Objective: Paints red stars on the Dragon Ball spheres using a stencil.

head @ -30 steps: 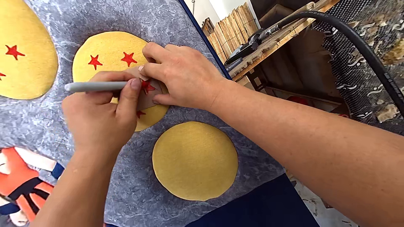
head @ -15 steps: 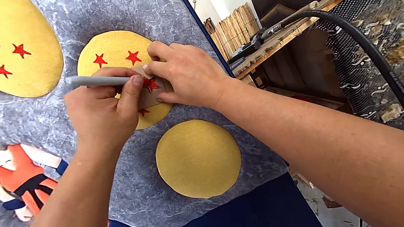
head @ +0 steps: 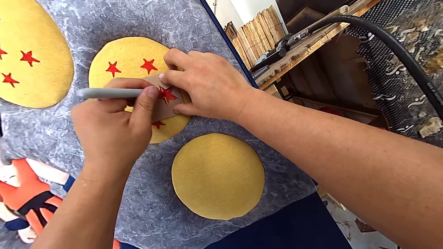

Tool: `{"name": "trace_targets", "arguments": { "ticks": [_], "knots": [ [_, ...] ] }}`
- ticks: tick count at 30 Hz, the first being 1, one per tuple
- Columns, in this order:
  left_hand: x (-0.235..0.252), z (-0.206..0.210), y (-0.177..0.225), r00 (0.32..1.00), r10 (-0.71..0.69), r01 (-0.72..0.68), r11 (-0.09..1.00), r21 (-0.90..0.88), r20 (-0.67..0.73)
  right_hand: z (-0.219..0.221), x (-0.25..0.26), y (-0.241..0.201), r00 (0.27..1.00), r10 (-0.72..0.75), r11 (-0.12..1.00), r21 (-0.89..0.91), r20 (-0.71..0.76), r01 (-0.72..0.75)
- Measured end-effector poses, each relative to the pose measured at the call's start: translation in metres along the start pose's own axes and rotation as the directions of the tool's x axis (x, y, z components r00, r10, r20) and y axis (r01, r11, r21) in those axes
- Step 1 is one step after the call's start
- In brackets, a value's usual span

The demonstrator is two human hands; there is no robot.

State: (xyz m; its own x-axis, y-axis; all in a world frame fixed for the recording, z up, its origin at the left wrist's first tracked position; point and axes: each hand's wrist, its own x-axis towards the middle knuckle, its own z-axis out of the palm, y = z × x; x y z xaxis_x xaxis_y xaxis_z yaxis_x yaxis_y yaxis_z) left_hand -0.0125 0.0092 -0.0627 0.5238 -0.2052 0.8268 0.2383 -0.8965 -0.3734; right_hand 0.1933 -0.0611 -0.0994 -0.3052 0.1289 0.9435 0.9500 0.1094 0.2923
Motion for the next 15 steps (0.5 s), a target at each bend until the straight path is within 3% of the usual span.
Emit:
{"name": "trace_targets", "arguments": {
  "ticks": [5,8,12,15],
  "knots": [
    [-0.004,-0.007,-0.001,0.998,0.015,-0.018,0.999,0.049,0.056,0.000,0.000,0.001,1.000,-0.001,1.000,0.003,-0.006,0.001],
    [0.002,0.001,0.004,0.995,0.097,-0.098,0.987,0.130,0.015,-0.001,0.000,0.000,1.000,0.005,1.000,0.006,0.003,-0.005],
    [0.002,-0.004,0.007,0.995,0.065,-0.079,0.980,0.183,0.080,-0.001,0.000,0.000,1.000,0.007,1.000,0.004,0.006,-0.007],
    [-0.003,0.002,0.002,0.995,0.098,-0.096,0.988,0.122,-0.009,-0.001,0.000,0.000,1.000,0.004,1.000,0.014,0.006,-0.004]
  ]
}}
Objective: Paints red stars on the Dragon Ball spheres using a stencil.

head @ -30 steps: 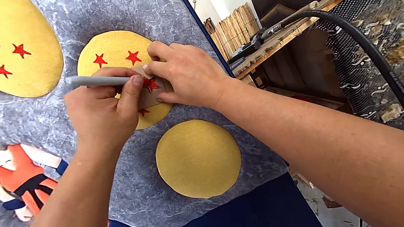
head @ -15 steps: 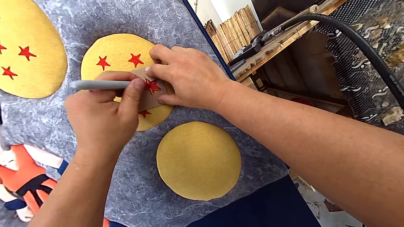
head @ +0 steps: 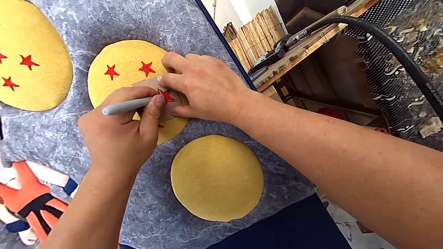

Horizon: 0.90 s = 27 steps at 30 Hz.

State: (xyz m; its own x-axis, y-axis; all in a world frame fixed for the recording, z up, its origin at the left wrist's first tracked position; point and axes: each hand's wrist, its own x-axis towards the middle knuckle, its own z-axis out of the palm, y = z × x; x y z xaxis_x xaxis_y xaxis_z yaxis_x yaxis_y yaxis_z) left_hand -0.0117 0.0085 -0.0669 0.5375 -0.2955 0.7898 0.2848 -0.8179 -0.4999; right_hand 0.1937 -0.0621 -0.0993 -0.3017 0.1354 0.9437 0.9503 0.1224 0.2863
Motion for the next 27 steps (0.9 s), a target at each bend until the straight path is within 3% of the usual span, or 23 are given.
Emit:
{"name": "trace_targets", "arguments": {
  "ticks": [4,9,12,16,21,27],
  "knots": [
    [-0.001,-0.002,-0.001,0.999,-0.037,0.038,0.998,-0.042,0.016,0.001,-0.001,-0.001,1.000,0.006,1.000,-0.002,-0.003,-0.006],
    [0.001,0.004,-0.003,0.997,-0.016,0.011,0.997,-0.076,-0.074,0.002,0.000,-0.002,1.000,0.000,1.000,-0.001,-0.008,0.000],
    [0.001,0.004,0.001,1.000,-0.010,0.009,0.997,-0.072,-0.011,0.000,0.000,-0.001,1.000,0.004,1.000,-0.003,-0.002,-0.004],
    [0.001,-0.012,-0.016,0.992,-0.016,-0.005,0.986,-0.168,-0.125,0.002,0.000,-0.001,1.000,-0.015,1.000,-0.003,-0.011,0.015],
    [-0.014,-0.027,-0.016,0.989,0.045,-0.059,0.993,0.098,0.138,0.003,-0.001,0.001,0.998,-0.027,1.000,-0.005,-0.059,0.027],
    [0.003,-0.025,-0.015,0.960,0.077,-0.123,0.980,0.158,0.270,0.004,-0.002,0.000,0.997,-0.028,1.000,0.003,-0.076,0.028]
  ]
}}
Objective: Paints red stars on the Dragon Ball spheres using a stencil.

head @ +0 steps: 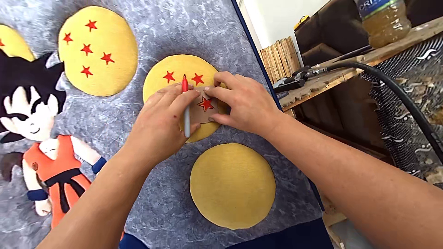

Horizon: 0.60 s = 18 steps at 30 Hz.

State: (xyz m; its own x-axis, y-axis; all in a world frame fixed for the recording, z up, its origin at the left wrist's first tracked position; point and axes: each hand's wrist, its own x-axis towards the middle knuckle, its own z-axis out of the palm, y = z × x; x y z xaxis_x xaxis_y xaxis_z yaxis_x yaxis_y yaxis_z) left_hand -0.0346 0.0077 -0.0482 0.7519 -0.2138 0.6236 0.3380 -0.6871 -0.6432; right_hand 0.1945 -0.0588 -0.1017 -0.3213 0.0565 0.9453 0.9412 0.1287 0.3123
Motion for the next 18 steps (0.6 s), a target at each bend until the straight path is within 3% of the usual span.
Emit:
{"name": "trace_targets", "arguments": {
  "ticks": [3,6,12,18],
  "knots": [
    [0.000,-0.012,-0.002,1.000,-0.008,0.007,0.999,-0.041,-0.016,-0.005,-0.002,0.002,0.995,0.064,0.984,0.170,-0.079,-0.050],
    [-0.032,-0.040,-0.012,0.984,-0.160,0.152,0.983,-0.099,-0.084,-0.015,-0.001,0.006,0.959,0.240,0.904,0.396,-0.150,-0.164],
    [-0.142,-0.055,-0.051,0.880,-0.455,0.443,0.890,-0.109,-0.138,-0.017,0.001,0.010,0.927,0.340,0.873,0.420,-0.157,-0.249],
    [-0.202,-0.045,-0.027,0.840,-0.504,0.465,0.859,-0.214,-0.200,-0.021,0.006,0.009,0.887,0.451,0.789,0.508,-0.097,-0.346]
  ]
}}
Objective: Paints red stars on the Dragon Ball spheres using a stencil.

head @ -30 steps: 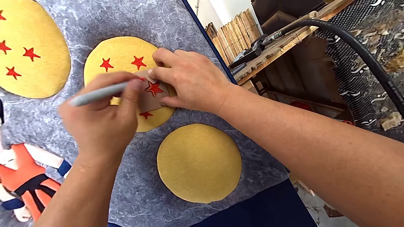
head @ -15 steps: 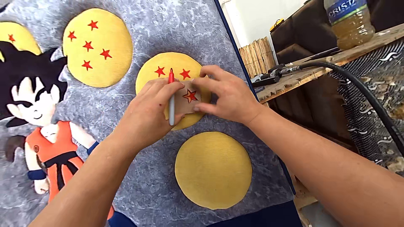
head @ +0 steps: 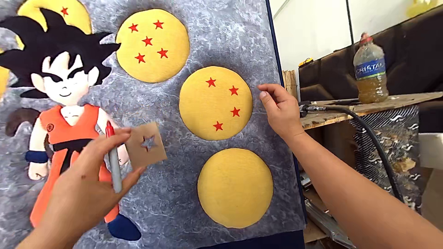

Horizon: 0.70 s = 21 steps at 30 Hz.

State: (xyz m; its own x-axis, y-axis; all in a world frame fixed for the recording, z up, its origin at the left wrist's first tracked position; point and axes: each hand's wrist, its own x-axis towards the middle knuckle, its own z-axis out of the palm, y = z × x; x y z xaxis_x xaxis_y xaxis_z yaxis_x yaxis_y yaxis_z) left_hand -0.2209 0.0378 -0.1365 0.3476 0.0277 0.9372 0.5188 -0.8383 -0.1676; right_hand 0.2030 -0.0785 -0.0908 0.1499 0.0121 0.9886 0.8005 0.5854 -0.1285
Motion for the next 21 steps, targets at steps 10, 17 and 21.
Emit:
{"name": "trace_targets", "arguments": {
  "ticks": [10,17,21],
  "knots": [
    [-0.154,-0.052,0.023,0.973,-0.039,0.101,0.958,-0.268,0.228,-0.002,0.007,-0.009,0.986,0.155,0.987,-0.047,0.057,-0.152],
    [-0.001,-0.014,0.004,1.000,0.004,-0.003,1.000,-0.026,0.031,-0.004,0.009,-0.013,0.977,0.193,0.978,-0.099,0.094,-0.183],
    [0.106,0.040,0.012,0.998,0.058,-0.064,0.983,-0.172,-0.041,-0.003,0.007,-0.010,0.984,0.159,0.981,-0.125,0.080,-0.148]
  ]
}}
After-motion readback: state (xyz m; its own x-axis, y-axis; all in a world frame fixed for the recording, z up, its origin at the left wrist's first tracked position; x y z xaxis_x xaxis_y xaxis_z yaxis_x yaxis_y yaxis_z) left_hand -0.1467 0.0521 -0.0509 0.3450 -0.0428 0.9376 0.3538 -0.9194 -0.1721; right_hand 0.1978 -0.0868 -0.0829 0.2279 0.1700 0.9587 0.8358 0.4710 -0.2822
